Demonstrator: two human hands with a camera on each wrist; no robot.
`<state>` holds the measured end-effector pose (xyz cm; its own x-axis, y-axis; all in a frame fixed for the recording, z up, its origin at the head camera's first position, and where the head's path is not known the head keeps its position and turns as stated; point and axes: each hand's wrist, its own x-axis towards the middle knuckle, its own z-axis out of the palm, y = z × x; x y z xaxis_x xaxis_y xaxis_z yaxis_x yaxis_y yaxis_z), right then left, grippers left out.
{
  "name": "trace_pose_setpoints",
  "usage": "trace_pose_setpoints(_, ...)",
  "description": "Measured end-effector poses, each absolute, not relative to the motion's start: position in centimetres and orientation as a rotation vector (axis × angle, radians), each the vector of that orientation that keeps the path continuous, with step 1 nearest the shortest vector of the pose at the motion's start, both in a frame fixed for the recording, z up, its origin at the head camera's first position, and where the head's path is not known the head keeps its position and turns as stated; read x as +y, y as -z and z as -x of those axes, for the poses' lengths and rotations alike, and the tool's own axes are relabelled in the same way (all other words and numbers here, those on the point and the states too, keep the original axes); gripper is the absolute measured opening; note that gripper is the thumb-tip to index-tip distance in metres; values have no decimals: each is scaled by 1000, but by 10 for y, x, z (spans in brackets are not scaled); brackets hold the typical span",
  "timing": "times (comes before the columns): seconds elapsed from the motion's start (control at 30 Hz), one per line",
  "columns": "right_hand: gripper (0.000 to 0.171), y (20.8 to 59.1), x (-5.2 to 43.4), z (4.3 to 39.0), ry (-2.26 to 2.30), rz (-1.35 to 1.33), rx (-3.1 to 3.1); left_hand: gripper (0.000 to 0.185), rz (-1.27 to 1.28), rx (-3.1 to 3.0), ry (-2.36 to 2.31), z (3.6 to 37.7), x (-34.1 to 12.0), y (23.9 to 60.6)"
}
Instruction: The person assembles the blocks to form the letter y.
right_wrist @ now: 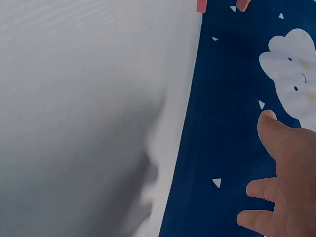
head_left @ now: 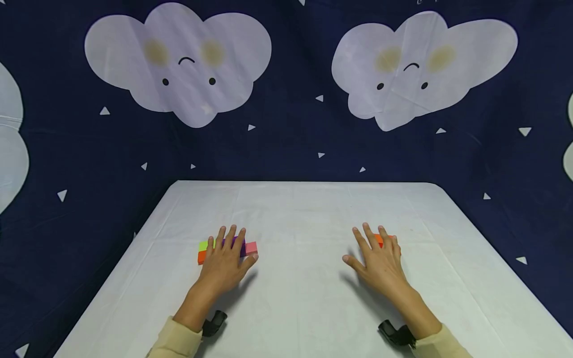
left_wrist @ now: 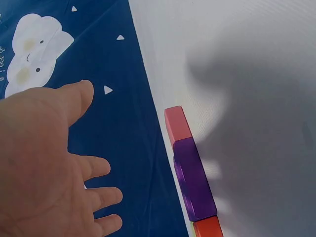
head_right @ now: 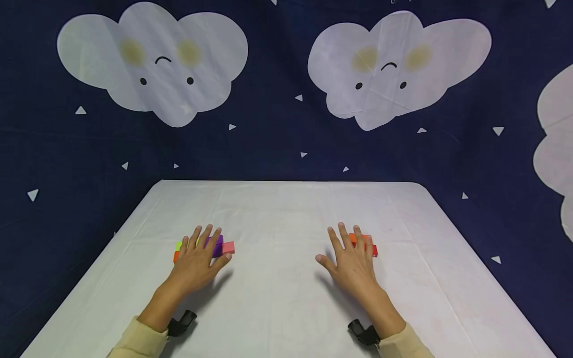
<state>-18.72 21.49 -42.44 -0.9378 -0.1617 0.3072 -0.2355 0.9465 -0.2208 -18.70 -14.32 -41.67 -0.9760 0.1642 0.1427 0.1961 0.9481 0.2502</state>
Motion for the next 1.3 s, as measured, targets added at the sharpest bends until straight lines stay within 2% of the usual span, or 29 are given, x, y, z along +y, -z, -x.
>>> trace_pose_setpoints(0.83,75,425,227,186,-446,-287,-2800,80,360,-2969,478,188,-150,419)
trace_pose_setpoints(1.3,74,428,237,188,-510,-298,-2769,76,427,-2970,509,198,-155,423)
